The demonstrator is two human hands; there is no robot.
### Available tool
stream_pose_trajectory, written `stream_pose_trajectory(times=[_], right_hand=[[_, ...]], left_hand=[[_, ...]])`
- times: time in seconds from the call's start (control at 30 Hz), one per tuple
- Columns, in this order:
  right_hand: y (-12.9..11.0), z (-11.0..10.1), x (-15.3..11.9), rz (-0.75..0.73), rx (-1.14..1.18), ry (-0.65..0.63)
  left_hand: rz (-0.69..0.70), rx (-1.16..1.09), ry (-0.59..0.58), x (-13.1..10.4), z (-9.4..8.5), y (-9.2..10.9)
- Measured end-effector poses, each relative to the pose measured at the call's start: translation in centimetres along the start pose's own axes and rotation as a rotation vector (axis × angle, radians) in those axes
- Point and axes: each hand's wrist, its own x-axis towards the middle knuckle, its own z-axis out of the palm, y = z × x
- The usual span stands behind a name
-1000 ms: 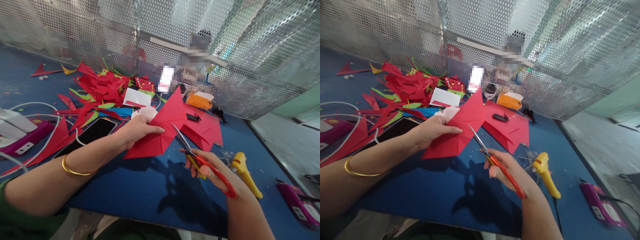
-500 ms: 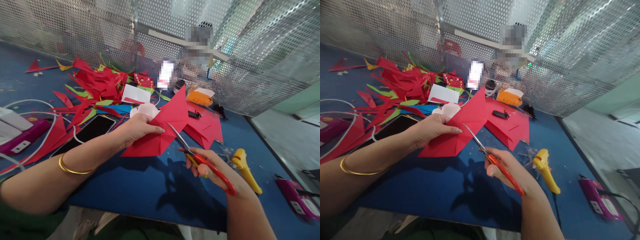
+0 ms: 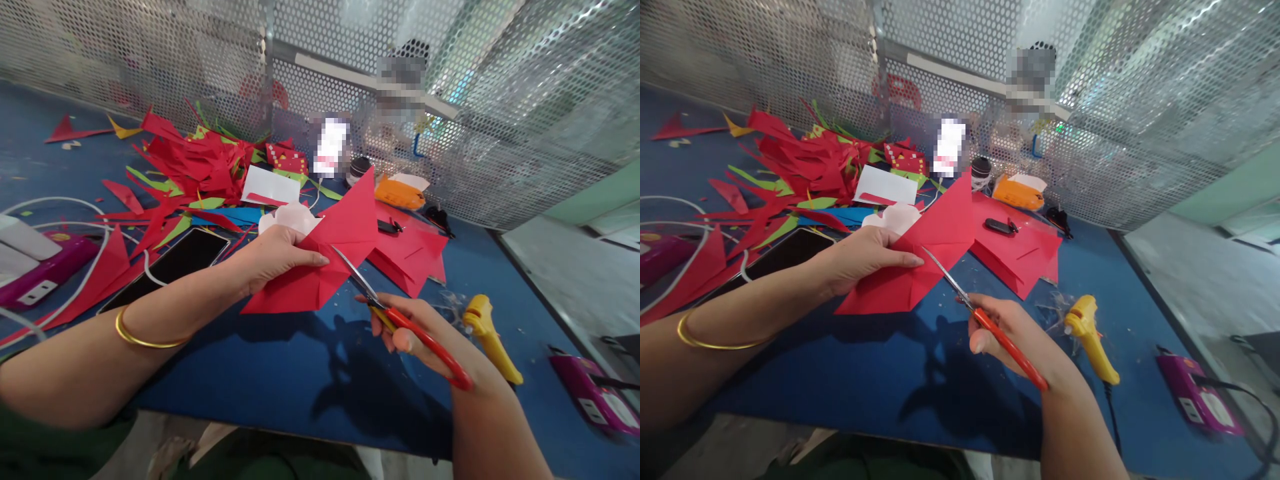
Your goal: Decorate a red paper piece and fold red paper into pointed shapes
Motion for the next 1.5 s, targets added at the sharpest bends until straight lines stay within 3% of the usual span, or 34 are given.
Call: stream_pose_trajectory(times=[0.33,0.9,1.23,1.5], right_hand=[[0.2,0.0,0.0,0.003,0.004,-0.007],[1.1,-0.2,0.0,-0.059,-0.015,-0.039],[0.0,0.4,0.1,0.058,0.054,0.001],[0.4,0.3,0.1,0.059,-0.035,0.009]], left_hand=[[0.056,0.032,-0.002,0.4,-0.2,-0.3],[0.017,0.040,-0.016,0.3,-0.5,-0.2],[0.058,-0.032,-0.082,0.2,-0.4,-0.1],[0.060,0.000,-0.087,0.5,-0.7,0.0]])
